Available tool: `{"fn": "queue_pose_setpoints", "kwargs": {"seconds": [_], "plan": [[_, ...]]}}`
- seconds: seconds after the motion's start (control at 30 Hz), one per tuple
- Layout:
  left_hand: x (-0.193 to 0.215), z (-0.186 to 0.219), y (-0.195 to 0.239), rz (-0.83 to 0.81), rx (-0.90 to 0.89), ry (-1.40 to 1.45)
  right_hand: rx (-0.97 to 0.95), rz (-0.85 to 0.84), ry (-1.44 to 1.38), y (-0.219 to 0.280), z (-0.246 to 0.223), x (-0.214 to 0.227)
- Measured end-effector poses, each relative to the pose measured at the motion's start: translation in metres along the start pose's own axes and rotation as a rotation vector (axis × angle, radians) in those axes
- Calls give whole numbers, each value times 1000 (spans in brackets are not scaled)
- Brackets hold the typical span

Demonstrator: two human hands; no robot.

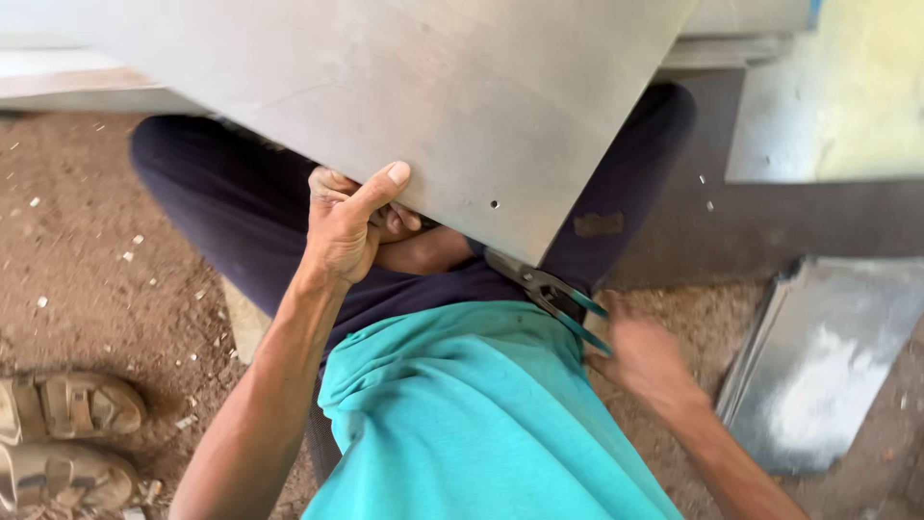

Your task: The person sits on the ground and uses tin snips to cut small rectangular pieces from the edges of stacked metal sheets. The person repeatedly positions the snips, cuts, and removes the small cutouts, then repositions the sheet to continue cutting along the edges.

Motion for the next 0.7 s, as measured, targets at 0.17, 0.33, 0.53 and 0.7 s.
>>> {"fn": "queue_pose_setpoints", "kwargs": {"seconds": [0.17,0.33,0.53,0.7], "plan": [[-73,-63,-13,-203,74,0,-37,-10,-97,-14,22,-69],[-159,-91,-22,-285,98,4,-28,263,-794,21,45,-60],[-180,-99,-21,-394,84,-54,-220,-204,-1389,58,16,-39],[-183,-103,-24,-465,86,-1,-124,-401,-1566,41,11,-5]]}}
Point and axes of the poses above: each hand's wrist, its own y-axis away from the middle knuckle, its own x-axis out of the back of the hand, z = x × y, the point moved 1 cm from there along -y, towards the middle knuckle, and after that the axes turned 13 degrees about -x, right-handed, at the moved point
